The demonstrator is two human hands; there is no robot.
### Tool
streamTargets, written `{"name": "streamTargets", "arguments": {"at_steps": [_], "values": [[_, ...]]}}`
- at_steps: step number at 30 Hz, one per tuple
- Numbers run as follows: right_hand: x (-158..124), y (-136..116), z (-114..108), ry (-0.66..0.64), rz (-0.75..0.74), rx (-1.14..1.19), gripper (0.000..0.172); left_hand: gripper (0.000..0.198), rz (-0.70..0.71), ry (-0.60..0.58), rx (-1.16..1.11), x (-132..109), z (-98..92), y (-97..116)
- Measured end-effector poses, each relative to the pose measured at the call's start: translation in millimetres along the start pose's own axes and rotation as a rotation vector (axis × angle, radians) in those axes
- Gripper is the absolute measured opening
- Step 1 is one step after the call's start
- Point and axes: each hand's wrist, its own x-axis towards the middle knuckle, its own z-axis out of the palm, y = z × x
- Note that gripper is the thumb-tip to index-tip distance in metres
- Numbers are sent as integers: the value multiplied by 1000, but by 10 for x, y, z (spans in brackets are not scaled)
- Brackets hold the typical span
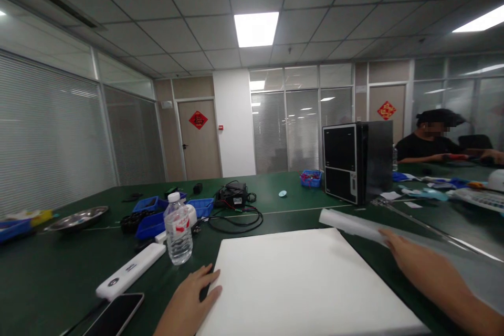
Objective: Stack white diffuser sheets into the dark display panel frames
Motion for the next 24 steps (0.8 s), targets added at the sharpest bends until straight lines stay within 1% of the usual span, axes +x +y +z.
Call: {"name": "streamTargets", "arguments": {"at_steps": [2,5,8,10,11,12,13,15,17,18,20,22,24], "values": [[-20,-213,-24,-35,-60,-8,56,52,2,4,0,-10,-8,7],[-129,-609,-53,-122,-239,118,51,52,16,8,-3,-34,-21,19],[-284,-959,-142,-290,-439,238,45,53,27,-7,1,-50,-26,22],[-344,-1067,-213,-383,-560,298,41,54,32,-25,20,-50,-19,15],[-348,-1069,-237,-399,-589,319,40,55,35,-32,30,-46,-12,8],[-333,-1037,-245,-392,-586,329,39,55,37,-36,38,-39,-2,0],[-303,-975,-236,-366,-548,323,40,55,39,-38,41,-31,11,-9],[-213,-786,-176,-284,-403,282,46,55,47,-32,37,-11,39,-31],[-123,-566,-92,-235,-285,244,52,53,55,-20,31,6,68,-51],[-90,-468,-57,-237,-254,241,53,53,59,-16,30,12,80,-60],[-61,-328,-16,-281,-237,271,55,54,57,-16,38,15,97,-75],[-74,-281,-15,-349,-237,324,55,55,57,-19,43,13,107,-87],[-111,-310,-37,-397,-246,376,55,56,61,-17,41,8,109,-97]]}}
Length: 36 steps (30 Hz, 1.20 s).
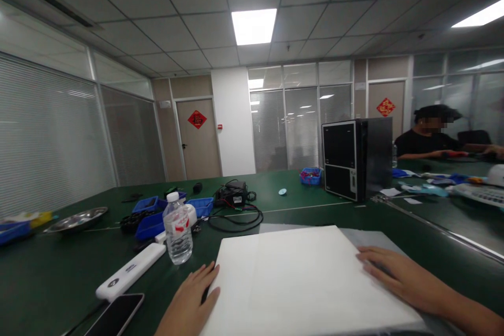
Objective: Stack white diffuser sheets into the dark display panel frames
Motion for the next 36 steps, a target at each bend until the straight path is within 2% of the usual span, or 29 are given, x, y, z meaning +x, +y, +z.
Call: {"name": "streamTargets", "arguments": {"at_steps": [6,13,16,20,25,31,36], "values": [[-46,-196,-19,-1,-133,6,48,56,-6,-3,-1,-15,-21,-7],[-73,-406,-110,-48,-166,40,45,59,1,-4,-24,-49,-60,14],[-71,-411,-39,-30,-176,77,44,60,5,2,-37,-43,-50,1],[-64,-316,64,-138,-233,104,43,63,5,-4,-16,-25,-35,-19],[-100,-329,29,-227,-310,123,54,59,-4,-17,32,-26,-56,12],[-129,-524,-104,-202,-420,83,69,55,19,-32,34,-40,-105,56],[-131,-608,-123,-204,-466,55,80,57,15,-49,30,-40,-144,75]]}}
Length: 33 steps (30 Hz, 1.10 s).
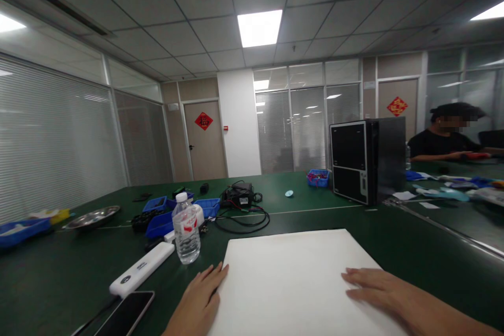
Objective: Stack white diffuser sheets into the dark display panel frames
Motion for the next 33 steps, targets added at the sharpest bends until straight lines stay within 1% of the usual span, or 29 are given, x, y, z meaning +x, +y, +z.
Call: {"name": "streamTargets", "arguments": {"at_steps": [3,5,9,14,16,18,19,20,22,24,26,28,30,32,33], "values": [[-11,-8,6,33,-8,19,78,51,-1,-3,-11,-11,-19,16],[-23,-5,7,23,8,16,75,49,-6,-2,-24,-21,-24,24],[-25,16,15,3,59,28,68,51,-16,-1,-28,-32,-20,17],[-7,46,57,2,99,86,67,50,-17,29,-77,-13,9,-45],[-7,90,89,-5,116,92,67,49,-19,42,-93,-4,29,-75],[-2,183,139,-11,171,52,63,49,-18,49,-104,1,46,-98],[6,248,169,14,221,23,59,50,-16,51,-112,0,51,-105],[17,322,202,68,288,-7,55,50,-15,53,-120,-3,54,-109],[42,477,267,220,451,-71,50,50,-19,55,-135,-10,52,-105],[59,608,318,349,613,-141,55,51,-28,53,-133,-14,44,-88],[56,688,353,393,725,-170,61,53,-37,45,-116,-11,38,-62],[41,723,372,395,759,-117,61,54,-47,43,-96,-2,39,-35],[25,746,370,409,734,-3,56,54,-54,48,-78,6,47,-13],[13,786,342,469,706,136,51,54,-51,57,-57,9,57,-5],[6,815,319,528,700,200,49,53,-45,60,-49,9,63,-7]]}}
